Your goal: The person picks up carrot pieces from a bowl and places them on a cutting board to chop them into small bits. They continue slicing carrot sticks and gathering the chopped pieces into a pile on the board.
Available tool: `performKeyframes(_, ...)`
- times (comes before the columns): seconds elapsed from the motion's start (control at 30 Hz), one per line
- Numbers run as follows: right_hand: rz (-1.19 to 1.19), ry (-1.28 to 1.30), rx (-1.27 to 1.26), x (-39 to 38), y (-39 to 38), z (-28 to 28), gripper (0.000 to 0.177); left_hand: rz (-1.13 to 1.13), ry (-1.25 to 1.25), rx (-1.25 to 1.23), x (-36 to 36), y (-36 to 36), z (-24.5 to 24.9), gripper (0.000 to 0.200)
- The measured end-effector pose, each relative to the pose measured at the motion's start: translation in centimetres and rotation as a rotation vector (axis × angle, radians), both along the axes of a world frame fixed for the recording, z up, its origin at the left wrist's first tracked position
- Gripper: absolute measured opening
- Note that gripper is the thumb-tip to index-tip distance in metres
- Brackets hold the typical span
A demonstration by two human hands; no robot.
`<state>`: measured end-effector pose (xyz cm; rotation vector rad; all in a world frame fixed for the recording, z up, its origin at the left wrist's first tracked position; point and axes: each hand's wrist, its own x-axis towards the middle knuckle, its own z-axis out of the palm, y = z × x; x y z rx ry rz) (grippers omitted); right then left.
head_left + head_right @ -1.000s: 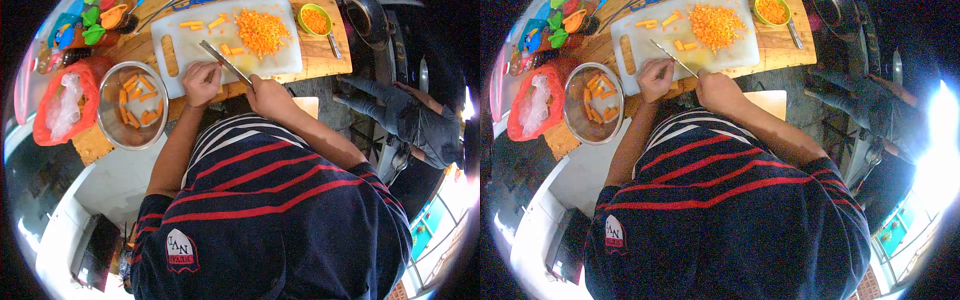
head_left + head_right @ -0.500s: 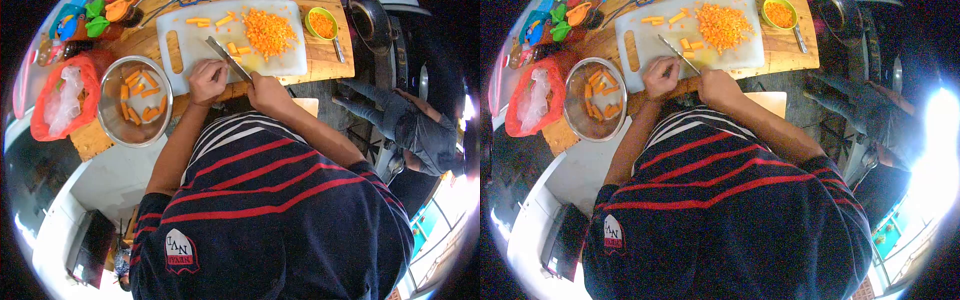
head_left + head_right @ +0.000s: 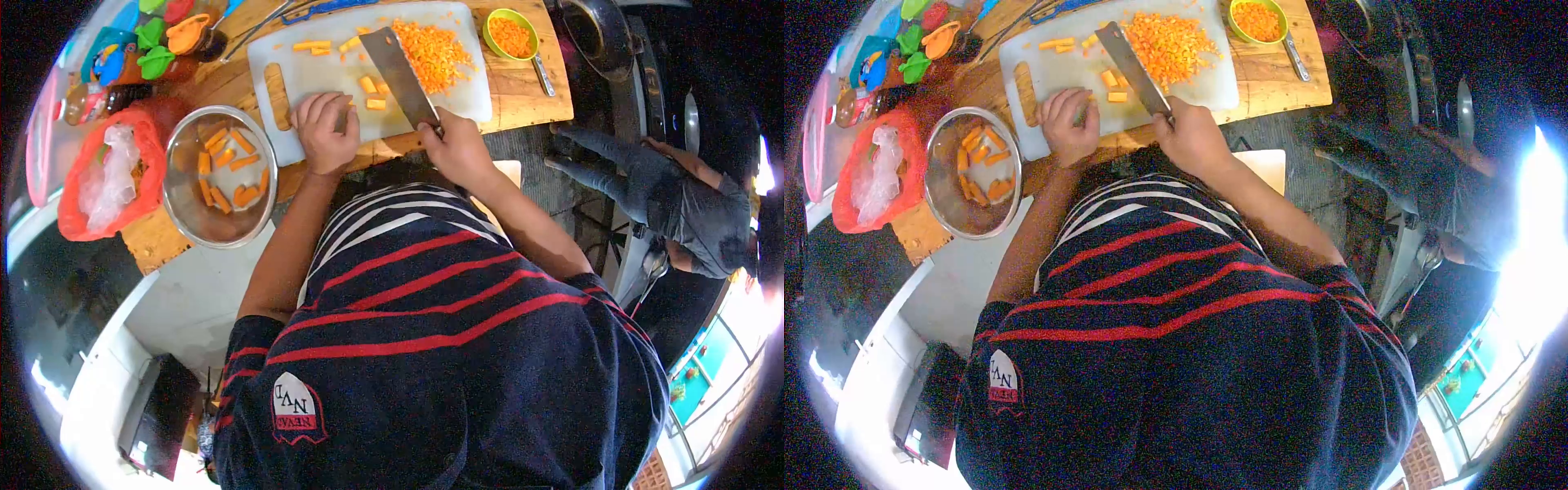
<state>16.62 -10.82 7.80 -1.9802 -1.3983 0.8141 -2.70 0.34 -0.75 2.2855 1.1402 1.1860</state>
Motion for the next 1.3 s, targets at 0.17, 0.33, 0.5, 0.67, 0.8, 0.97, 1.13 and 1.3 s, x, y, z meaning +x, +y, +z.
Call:
performKeyframes(0.17, -0.070, 0.028, -0.114, 1.6, -2.0, 0.3, 0.023, -0.158, 0.161, 0.014, 1.0, 0.0, 1.9, 0.022)
performKeyframes(0.33, -0.083, 0.071, -0.102, 1.3, -3.4, 0.0, 0.021, -0.214, 0.231, 0.019, 1.6, 0.6, 1.9, 0.021)
performKeyframes(0.5, -0.077, 0.077, -0.181, 1.1, -4.0, 0.6, 0.023, -0.205, 0.260, -0.021, 1.2, 0.0, 1.3, 0.020)
performKeyframes(0.67, -0.072, 0.086, -0.192, 1.3, -4.3, 0.2, 0.024, -0.174, 0.312, -0.091, 1.1, -0.6, 1.6, 0.021)
performKeyframes(0.8, -0.068, 0.078, -0.220, 1.3, -4.3, 0.2, 0.025, -0.160, 0.351, -0.191, 1.6, -0.7, 2.9, 0.020)
performKeyframes(0.97, -0.072, 0.084, -0.235, 1.1, -4.5, 0.8, 0.027, -0.179, 0.336, -0.139, 1.2, -0.5, 2.5, 0.024)
performKeyframes(1.13, -0.064, 0.088, -0.248, 1.1, -4.6, 0.4, 0.028, -0.156, 0.262, -0.129, 1.2, -0.5, 2.4, 0.028)
performKeyframes(1.3, -0.057, 0.073, -0.238, 1.0, -4.7, 0.0, 0.026, -0.165, 0.232, -0.039, 1.1, -0.4, 2.4, 0.029)
